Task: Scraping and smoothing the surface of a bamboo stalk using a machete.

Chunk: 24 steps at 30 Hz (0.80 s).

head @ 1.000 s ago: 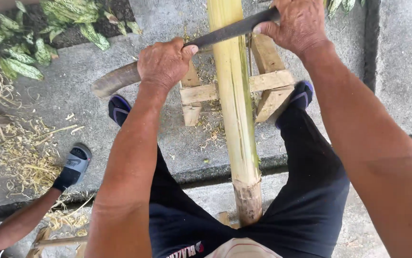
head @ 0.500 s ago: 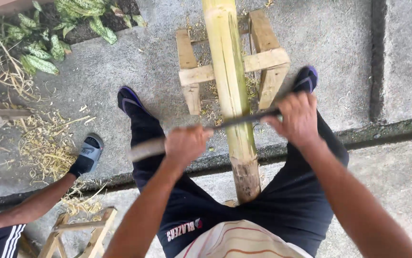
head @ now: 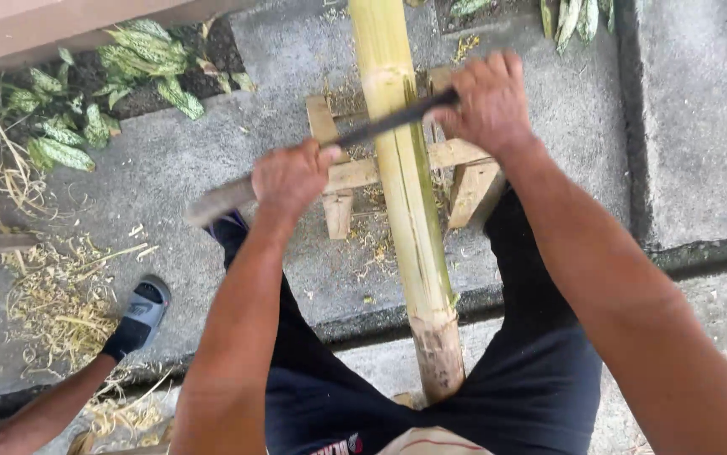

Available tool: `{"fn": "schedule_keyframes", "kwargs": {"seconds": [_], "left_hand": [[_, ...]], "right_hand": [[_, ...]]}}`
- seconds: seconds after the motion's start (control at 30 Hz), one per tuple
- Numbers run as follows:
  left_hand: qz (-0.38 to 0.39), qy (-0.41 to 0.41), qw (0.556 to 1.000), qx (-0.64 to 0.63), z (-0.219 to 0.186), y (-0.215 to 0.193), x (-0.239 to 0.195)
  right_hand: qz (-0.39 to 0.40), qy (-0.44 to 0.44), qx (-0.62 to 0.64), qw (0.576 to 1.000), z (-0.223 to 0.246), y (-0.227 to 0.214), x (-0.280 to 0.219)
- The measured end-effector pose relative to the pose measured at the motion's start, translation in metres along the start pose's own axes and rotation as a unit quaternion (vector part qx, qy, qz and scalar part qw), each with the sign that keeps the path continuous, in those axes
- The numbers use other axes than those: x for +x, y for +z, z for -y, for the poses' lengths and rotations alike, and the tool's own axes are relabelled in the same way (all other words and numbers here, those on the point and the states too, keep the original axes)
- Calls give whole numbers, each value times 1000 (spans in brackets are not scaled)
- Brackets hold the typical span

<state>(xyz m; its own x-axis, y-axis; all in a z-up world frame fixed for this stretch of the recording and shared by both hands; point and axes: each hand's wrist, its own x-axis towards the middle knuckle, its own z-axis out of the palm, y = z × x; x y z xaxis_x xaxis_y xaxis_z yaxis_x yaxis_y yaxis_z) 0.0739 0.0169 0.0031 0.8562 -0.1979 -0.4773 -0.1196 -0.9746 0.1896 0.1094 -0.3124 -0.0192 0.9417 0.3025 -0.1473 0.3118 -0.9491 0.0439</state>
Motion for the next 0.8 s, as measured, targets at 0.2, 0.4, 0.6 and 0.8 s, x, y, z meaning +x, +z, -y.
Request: {"fn": "schedule_keyframes", "kwargs": {"seconds": [0.2,0.4,0.6,0.8], "left_hand": [[-151,51,987,-22,27,8,62],[-55,51,997,-27,9,29,2],[-49,95,994,-35,-1,84,-102],[-74,90,993,-12,9,58,-38]], "right_hand": [[-187,-61,-60,979,-22,-2,46],[-21,-26,-43,998,4,-22,-16],[5,4,23,1000,46,-15,-134],[-103,-38,30,994,21,0,-75]]}}
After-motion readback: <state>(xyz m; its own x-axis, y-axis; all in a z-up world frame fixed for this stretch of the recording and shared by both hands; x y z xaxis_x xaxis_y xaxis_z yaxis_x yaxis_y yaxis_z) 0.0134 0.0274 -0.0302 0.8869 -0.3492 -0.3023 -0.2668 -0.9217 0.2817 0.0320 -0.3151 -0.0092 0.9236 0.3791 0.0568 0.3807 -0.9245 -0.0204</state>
